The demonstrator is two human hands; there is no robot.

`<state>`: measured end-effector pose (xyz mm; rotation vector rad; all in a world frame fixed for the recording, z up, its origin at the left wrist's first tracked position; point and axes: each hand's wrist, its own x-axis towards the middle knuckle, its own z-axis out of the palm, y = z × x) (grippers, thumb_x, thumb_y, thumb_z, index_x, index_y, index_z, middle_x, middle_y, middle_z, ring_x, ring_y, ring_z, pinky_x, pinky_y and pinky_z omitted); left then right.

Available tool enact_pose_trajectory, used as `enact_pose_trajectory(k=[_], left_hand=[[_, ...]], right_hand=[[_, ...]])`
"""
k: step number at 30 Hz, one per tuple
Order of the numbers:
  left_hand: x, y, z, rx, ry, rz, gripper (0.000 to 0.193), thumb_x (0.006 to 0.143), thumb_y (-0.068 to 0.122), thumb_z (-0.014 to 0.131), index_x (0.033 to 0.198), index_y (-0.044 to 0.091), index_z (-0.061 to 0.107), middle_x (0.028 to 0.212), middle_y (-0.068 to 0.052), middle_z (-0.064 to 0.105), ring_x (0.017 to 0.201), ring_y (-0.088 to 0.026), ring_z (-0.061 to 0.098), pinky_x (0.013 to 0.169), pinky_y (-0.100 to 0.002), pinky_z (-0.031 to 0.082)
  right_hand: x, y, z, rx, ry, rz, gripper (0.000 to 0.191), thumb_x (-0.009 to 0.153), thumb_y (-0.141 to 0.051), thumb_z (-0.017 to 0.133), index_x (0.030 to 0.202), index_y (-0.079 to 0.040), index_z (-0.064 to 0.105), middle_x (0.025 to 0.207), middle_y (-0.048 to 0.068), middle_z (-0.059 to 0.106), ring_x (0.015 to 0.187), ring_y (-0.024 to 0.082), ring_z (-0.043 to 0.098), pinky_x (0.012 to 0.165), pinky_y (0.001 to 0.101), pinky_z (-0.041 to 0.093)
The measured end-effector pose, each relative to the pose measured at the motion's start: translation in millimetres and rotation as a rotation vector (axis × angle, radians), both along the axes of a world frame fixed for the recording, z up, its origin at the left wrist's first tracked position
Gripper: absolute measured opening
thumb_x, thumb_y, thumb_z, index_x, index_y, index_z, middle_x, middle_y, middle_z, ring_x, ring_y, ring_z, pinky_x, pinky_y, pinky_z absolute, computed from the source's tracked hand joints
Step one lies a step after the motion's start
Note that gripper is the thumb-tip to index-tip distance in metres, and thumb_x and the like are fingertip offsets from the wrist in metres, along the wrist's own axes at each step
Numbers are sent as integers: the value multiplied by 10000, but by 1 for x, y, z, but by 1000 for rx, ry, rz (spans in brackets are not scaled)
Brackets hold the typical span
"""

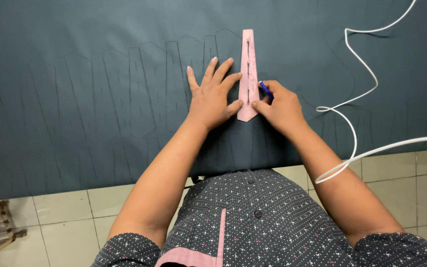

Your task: The person holds a pink paper pattern template on dark fabric and traces around its edges with a pen, then repositions the template along a row of previously traced outlines and traces another outline, repeating this cycle across the fabric.

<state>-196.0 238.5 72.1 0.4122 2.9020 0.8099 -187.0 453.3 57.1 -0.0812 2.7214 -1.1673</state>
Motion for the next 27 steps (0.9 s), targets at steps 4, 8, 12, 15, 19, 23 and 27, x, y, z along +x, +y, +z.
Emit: enact_pose_trajectory(k=[4,8,12,15,19,23,27], left_hand=[[6,13,-9,-90,26,-31,439,822,281,708,1253,230,642,1552,-81,451,1440,-339,362,1130,-659,144],[26,53,-35,-78,-141,31,277,1036,207,552,1282,111,637,1303,-113,633,1113,-331,643,936,-521,519],[45,106,-65,-328,212,90,585,815,204,610,1269,-160,658,1400,-380,630,671,-201,696,585,-303,535],[49,115,-75,-481,21,-150,433,885,201,606,1247,-25,684,1315,-237,662,859,-229,691,679,-361,516],[51,123,-72,-620,-157,-388,311,945,189,604,1228,115,710,1251,-92,685,1079,-260,672,794,-416,493],[54,130,-81,-617,-121,-365,344,917,198,598,1239,126,696,1304,-93,647,1161,-280,625,867,-429,480],[54,132,-96,-605,-61,-343,373,901,200,574,1251,121,677,1333,-103,624,1211,-298,588,946,-465,459]], right_hand=[[-19,3,18,-15,334,70,155,979,-157,746,1083,-44,725,1001,144,660,941,280,669,833,369,541],[-28,-1,52,45,593,96,145,1027,-167,758,1118,-54,760,991,159,638,921,332,652,795,393,526],[-36,-19,70,-36,234,254,198,1027,-255,692,1072,-66,730,939,120,715,839,291,702,747,383,542],[-36,-31,75,53,11,354,227,984,-295,676,1003,-76,734,859,120,732,801,301,707,717,397,542],[-29,-37,76,74,-126,375,257,970,-333,660,972,-86,731,845,102,750,796,292,726,720,395,548],[-25,-39,75,47,-210,352,256,953,-340,643,975,-97,722,821,86,755,782,272,749,722,384,559],[-27,-38,65,90,-10,442,235,960,-314,668,962,-89,735,840,109,734,794,328,711,699,422,541]])
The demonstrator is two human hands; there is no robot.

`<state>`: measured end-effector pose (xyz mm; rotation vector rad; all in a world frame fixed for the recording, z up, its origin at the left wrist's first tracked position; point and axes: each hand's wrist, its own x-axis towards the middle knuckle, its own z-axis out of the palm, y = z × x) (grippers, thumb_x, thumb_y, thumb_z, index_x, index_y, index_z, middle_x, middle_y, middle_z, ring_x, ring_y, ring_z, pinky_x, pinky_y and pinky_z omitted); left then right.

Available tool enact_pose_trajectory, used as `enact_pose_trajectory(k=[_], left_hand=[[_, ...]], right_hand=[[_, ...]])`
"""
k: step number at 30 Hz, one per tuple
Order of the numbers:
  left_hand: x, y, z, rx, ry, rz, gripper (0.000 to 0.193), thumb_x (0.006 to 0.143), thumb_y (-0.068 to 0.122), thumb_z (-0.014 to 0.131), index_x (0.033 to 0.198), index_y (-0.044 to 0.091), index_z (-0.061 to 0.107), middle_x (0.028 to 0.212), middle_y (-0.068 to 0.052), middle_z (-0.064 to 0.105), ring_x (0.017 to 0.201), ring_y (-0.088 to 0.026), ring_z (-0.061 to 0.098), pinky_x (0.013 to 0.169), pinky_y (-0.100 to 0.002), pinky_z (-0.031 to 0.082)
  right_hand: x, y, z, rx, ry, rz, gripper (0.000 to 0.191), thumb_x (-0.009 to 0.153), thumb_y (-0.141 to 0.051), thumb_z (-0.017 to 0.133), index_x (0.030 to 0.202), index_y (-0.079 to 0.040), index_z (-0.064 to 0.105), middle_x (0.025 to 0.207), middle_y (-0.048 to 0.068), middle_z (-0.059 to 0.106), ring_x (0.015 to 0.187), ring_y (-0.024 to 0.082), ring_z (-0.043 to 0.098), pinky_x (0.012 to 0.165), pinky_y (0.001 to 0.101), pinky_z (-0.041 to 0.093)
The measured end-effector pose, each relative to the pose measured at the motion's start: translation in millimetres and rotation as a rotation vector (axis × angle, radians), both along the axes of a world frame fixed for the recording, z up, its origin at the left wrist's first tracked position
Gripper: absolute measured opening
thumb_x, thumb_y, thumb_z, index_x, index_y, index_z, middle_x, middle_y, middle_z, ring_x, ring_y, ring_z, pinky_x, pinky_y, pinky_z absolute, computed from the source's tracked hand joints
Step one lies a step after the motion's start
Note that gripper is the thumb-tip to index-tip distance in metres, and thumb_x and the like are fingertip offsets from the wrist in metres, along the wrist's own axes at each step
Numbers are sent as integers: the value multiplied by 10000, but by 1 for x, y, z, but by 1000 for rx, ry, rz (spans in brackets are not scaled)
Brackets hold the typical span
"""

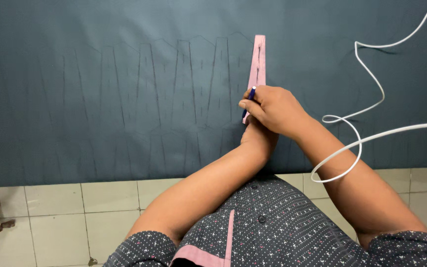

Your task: The person holds a pink paper pattern template on dark fabric and traces around its edges with a pen, then repositions the template along a row of previously traced outlines and traces another outline, repeating this cycle across the fabric.

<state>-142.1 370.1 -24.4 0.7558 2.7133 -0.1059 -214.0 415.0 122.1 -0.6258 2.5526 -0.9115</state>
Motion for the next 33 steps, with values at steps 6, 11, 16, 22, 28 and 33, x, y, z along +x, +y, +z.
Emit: enact_pose_trajectory(k=[6,11,16,22,28,33], left_hand=[[-19,-19,28,580,-162,805,547,1070,261,506,1563,27,460,1079,-255,682,883,-453,709,786,-592,574],[-25,-47,67,569,129,367,174,912,138,562,824,-11,541,1504,-418,386,626,-399,706,526,-539,589],[-24,-48,79,594,143,366,153,878,119,576,806,-8,530,1499,-421,385,629,-391,705,539,-535,591],[-27,-55,83,604,99,340,114,897,102,570,917,-7,543,1520,-401,389,673,-367,725,586,-490,602],[-32,-79,93,573,47,315,415,868,93,589,1271,3,549,1553,-185,441,677,-344,728,591,-476,586],[-39,-98,104,592,-60,310,550,786,151,725,1313,100,575,1560,-10,467,902,-331,707,760,-477,576]], right_hand=[[-51,4,-18,-11,425,-75,227,1013,-282,732,971,-59,717,878,154,704,810,385,674,690,455,527],[-109,7,-25,-135,540,-113,174,1074,-231,722,1043,-60,726,915,134,717,818,350,692,711,419,540],[-116,15,-31,-133,560,-132,162,1077,-213,742,1047,-53,736,908,138,712,799,343,689,690,414,528],[-112,33,-29,-108,567,-194,169,1082,-217,749,1047,-52,734,819,123,692,740,328,674,655,411,512],[-91,35,-27,-207,509,-233,145,1093,-185,724,1058,-45,715,831,103,701,760,297,700,679,383,528],[-19,47,-17,-148,489,-215,143,1091,-178,703,1061,-38,706,962,143,710,843,313,698,743,387,543]])
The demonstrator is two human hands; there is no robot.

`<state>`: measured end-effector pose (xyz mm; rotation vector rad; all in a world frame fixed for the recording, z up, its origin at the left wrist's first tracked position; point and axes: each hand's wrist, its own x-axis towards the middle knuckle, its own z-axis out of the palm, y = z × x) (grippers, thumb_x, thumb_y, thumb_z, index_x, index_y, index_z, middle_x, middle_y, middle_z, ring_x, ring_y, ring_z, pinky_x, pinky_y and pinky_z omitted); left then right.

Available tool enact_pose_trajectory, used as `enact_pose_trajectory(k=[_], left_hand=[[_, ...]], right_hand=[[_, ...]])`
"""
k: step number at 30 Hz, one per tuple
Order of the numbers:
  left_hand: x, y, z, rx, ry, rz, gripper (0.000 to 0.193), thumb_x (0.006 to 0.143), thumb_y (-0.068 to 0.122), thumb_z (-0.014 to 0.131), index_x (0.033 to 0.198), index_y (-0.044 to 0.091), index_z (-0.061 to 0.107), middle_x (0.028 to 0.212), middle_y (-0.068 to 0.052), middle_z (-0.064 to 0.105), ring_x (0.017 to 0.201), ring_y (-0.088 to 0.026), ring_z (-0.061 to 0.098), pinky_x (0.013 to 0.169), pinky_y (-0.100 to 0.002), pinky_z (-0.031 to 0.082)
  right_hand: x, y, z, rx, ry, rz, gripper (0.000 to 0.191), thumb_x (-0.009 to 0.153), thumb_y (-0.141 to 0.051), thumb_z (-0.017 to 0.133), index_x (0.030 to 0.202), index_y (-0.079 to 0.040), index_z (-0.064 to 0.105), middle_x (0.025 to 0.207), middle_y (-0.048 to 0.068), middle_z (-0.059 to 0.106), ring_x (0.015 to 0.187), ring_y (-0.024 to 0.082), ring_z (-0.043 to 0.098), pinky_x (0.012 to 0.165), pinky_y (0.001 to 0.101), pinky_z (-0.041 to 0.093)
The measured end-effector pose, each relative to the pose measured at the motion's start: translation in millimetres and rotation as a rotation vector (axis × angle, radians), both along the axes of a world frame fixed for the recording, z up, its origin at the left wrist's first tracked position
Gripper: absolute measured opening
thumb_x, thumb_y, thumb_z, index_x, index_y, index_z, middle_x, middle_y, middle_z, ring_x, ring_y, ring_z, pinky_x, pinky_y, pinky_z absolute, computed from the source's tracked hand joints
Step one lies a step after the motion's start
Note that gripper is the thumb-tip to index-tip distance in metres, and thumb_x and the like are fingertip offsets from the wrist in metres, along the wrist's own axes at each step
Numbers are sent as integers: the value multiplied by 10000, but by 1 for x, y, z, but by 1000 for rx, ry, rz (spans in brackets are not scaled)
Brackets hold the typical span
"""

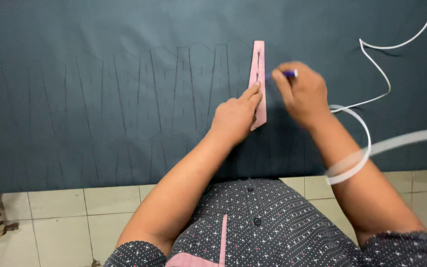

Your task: The person holds a pink paper pattern template on dark fabric and traces around its edges with a pen, then repositions the template along a row of previously traced outlines and traces another outline, repeating this cycle across the fabric.

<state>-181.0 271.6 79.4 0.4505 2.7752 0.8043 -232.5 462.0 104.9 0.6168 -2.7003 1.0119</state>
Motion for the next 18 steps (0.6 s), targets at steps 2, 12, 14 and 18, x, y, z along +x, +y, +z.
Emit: enact_pose_trajectory(k=[2,12,14,18], left_hand=[[-2,-4,3,-47,37,-21,530,797,185,767,1304,147,618,1538,16,490,1091,-316,626,866,-513,515],[-20,-20,-4,3,54,-8,556,664,333,902,1166,201,702,1522,87,482,1465,-296,348,1176,-688,152],[-21,-22,-6,37,38,-1,552,659,330,903,1160,200,710,1527,92,475,1475,-288,326,1179,-688,120],[-23,-25,-7,72,29,-6,540,669,336,895,1161,201,720,1526,87,474,1486,-285,303,1183,-690,95]], right_hand=[[38,7,6,-10,-95,-34,145,1069,-192,692,1059,-48,707,957,134,710,854,305,706,748,372,547],[97,13,7,-60,-332,-174,155,1007,-201,712,1056,-55,725,839,108,694,700,248,677,665,338,527],[99,11,4,-69,-288,-163,142,1012,-194,712,1047,-57,724,865,111,696,728,256,684,680,344,532],[102,6,1,-26,-164,-39,126,1002,-173,719,1042,-53,717,941,110,712,826,298,680,742,373,530]])
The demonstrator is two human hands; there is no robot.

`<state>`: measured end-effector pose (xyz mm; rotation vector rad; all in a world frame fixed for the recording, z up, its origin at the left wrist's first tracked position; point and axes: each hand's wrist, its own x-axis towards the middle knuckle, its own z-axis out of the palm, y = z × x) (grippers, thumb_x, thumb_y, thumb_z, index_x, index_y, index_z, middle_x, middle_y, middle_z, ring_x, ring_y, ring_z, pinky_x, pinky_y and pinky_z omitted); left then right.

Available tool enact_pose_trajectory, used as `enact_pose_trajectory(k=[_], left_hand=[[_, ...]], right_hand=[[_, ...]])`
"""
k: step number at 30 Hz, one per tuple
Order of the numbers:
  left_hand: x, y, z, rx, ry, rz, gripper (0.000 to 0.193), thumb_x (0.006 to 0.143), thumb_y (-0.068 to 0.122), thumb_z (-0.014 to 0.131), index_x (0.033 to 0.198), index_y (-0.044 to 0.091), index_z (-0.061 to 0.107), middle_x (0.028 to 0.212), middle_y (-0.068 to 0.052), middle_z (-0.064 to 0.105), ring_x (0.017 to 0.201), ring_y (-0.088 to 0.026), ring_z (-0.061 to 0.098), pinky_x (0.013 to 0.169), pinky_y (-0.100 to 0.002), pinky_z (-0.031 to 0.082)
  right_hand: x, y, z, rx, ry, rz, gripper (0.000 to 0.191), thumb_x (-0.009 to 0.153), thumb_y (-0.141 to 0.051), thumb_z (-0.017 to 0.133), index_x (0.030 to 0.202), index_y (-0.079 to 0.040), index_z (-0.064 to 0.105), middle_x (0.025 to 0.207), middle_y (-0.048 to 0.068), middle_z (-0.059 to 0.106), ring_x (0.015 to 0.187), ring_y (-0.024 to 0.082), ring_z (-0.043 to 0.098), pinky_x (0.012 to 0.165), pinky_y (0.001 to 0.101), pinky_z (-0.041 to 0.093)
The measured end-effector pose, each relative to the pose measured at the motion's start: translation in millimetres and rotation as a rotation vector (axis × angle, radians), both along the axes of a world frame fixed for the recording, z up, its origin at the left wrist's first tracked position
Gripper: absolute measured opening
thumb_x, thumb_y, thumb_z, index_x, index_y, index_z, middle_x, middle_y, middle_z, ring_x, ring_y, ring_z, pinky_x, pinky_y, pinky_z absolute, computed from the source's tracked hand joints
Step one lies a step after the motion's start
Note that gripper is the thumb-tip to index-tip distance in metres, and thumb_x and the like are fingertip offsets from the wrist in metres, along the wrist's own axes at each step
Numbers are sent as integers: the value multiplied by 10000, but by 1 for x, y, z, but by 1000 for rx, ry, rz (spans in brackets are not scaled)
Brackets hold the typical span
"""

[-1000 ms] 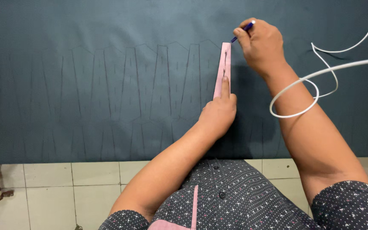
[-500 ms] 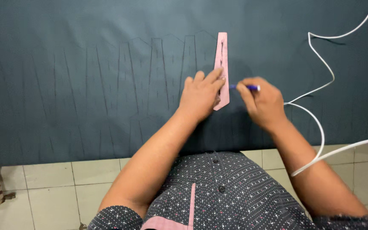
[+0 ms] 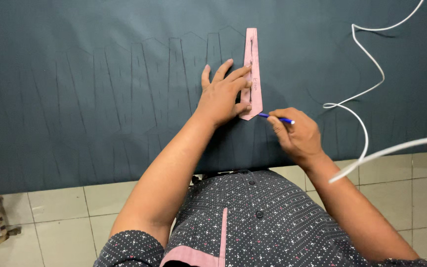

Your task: The person holds a pink paper pattern template on dark fabric and traces around its edges with a pen, then repositions the template along a row of previously traced outlines and traces another outline, repeating this cycle across the fabric.

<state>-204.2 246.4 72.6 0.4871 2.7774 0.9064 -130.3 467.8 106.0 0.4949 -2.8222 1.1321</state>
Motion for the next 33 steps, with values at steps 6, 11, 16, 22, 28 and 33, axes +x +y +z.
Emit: enact_pose_trajectory(k=[6,11,16,22,28,33], left_hand=[[-2,-5,-5,24,-22,-13,452,677,349,889,1090,227,755,1528,100,475,1495,-272,296,1189,-675,79],[0,-8,-15,52,25,-12,309,790,281,809,1093,236,764,1534,109,496,1499,-263,318,1200,-659,89],[3,-11,-21,65,87,-27,242,869,271,751,1108,236,755,1542,75,491,1496,-258,332,1204,-643,107],[5,-12,-20,70,84,-22,241,858,283,760,1089,215,746,1547,53,485,1492,-253,335,1207,-636,105],[7,-11,-20,62,105,-15,220,863,298,761,1057,198,734,1549,63,488,1497,-246,343,1217,-627,116],[8,-11,-19,50,99,-6,211,858,305,768,1040,204,731,1542,65,493,1486,-241,350,1210,-633,117]], right_hand=[[4,-11,-4,-57,4,126,124,984,-156,713,1029,-41,708,978,97,722,856,290,688,767,374,539],[2,-15,-4,-43,24,138,128,966,-157,721,1011,-37,711,959,99,720,840,299,679,758,381,528],[-7,-23,-6,-84,-1,203,128,978,-156,705,1036,-41,705,969,111,717,862,306,682,775,379,533],[-20,-16,0,-81,-30,-6,134,1008,-163,710,1052,-36,714,941,129,707,816,304,692,738,369,545],[-28,-17,3,-15,55,51,130,1005,-171,718,1032,-44,715,933,120,708,804,307,690,722,379,543],[-50,-23,0,55,52,25,148,1013,-186,726,1025,-39,721,905,127,703,749,308,678,679,390,535]])
